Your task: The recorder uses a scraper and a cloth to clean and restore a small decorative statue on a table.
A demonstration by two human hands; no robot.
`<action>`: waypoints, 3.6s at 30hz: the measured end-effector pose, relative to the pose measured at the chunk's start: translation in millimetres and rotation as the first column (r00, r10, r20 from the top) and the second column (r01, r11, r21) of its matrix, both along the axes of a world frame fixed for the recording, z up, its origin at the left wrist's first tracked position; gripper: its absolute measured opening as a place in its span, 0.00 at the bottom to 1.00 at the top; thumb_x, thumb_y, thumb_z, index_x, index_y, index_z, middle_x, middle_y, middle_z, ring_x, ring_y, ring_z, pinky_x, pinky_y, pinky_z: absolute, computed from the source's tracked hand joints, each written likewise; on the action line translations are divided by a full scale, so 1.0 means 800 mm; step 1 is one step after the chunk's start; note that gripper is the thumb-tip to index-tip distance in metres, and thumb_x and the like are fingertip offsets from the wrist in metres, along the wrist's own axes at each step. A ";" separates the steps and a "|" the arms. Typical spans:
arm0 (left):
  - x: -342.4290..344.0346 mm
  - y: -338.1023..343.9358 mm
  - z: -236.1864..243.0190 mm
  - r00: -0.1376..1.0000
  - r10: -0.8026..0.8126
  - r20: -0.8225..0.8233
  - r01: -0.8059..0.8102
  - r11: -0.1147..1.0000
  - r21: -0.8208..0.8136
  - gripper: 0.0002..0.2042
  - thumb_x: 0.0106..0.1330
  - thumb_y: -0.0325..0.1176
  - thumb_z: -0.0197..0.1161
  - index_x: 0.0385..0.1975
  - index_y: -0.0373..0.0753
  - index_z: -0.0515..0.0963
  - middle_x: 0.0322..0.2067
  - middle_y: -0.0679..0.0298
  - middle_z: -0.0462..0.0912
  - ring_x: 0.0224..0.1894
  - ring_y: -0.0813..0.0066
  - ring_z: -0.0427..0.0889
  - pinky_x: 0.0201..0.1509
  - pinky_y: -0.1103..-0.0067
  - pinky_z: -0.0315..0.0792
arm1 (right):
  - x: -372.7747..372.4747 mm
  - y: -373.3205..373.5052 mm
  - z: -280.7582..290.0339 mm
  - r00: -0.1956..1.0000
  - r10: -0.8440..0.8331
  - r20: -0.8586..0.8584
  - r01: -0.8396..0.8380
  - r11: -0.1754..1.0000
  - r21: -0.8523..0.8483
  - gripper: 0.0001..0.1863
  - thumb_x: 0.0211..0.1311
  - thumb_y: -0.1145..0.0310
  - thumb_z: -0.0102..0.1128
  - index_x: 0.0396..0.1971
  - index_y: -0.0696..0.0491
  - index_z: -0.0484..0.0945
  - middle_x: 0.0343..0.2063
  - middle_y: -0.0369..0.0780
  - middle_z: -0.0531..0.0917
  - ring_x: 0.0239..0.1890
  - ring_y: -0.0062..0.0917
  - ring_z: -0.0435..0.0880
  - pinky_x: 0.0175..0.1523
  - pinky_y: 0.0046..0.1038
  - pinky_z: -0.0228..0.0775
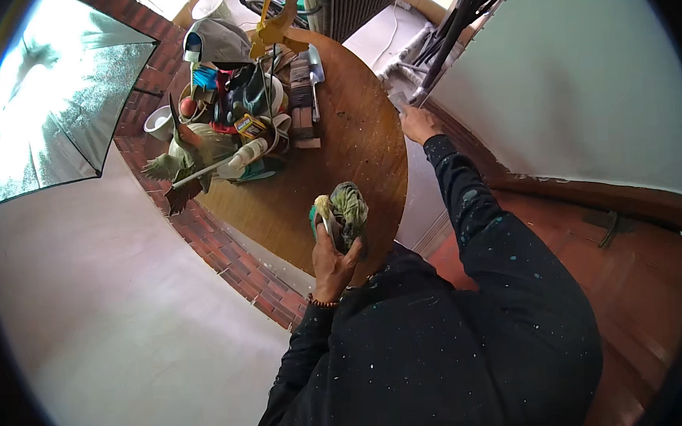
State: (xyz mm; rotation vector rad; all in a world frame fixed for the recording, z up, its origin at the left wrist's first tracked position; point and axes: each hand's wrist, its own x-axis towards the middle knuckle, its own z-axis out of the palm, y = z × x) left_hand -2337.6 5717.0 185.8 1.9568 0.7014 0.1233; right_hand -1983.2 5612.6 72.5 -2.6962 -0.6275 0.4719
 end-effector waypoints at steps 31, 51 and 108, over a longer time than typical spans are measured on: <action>-0.041 0.032 0.025 0.982 0.181 0.056 -0.182 0.983 0.019 0.30 0.59 0.34 0.71 0.58 0.34 0.65 0.43 0.51 0.82 0.45 0.55 0.84 0.49 0.68 0.76 | -0.072 0.050 0.007 0.987 -0.155 -0.033 0.158 0.983 0.092 0.28 0.67 0.60 0.53 0.66 0.48 0.63 0.42 0.58 0.83 0.47 0.53 0.83 0.51 0.49 0.75; -0.087 0.006 -0.033 0.874 0.485 0.028 -0.363 0.691 -0.625 0.24 0.68 0.45 0.67 0.57 0.38 0.69 0.43 0.65 0.80 0.42 0.78 0.79 0.48 0.78 0.75 | -0.392 0.004 0.170 0.842 0.463 -0.277 -0.147 0.691 0.707 0.23 0.64 0.69 0.53 0.56 0.64 0.71 0.53 0.56 0.74 0.52 0.50 0.77 0.55 0.39 0.70; -0.328 0.139 0.053 0.759 0.600 0.252 -0.474 0.775 -0.419 0.11 0.79 0.39 0.46 0.46 0.38 0.71 0.38 0.55 0.83 0.31 0.74 0.81 0.36 0.78 0.79 | -0.325 0.074 -0.040 0.958 -0.242 0.153 0.112 0.808 0.579 0.25 0.54 0.73 0.60 0.55 0.53 0.75 0.48 0.49 0.75 0.50 0.46 0.77 0.55 0.41 0.73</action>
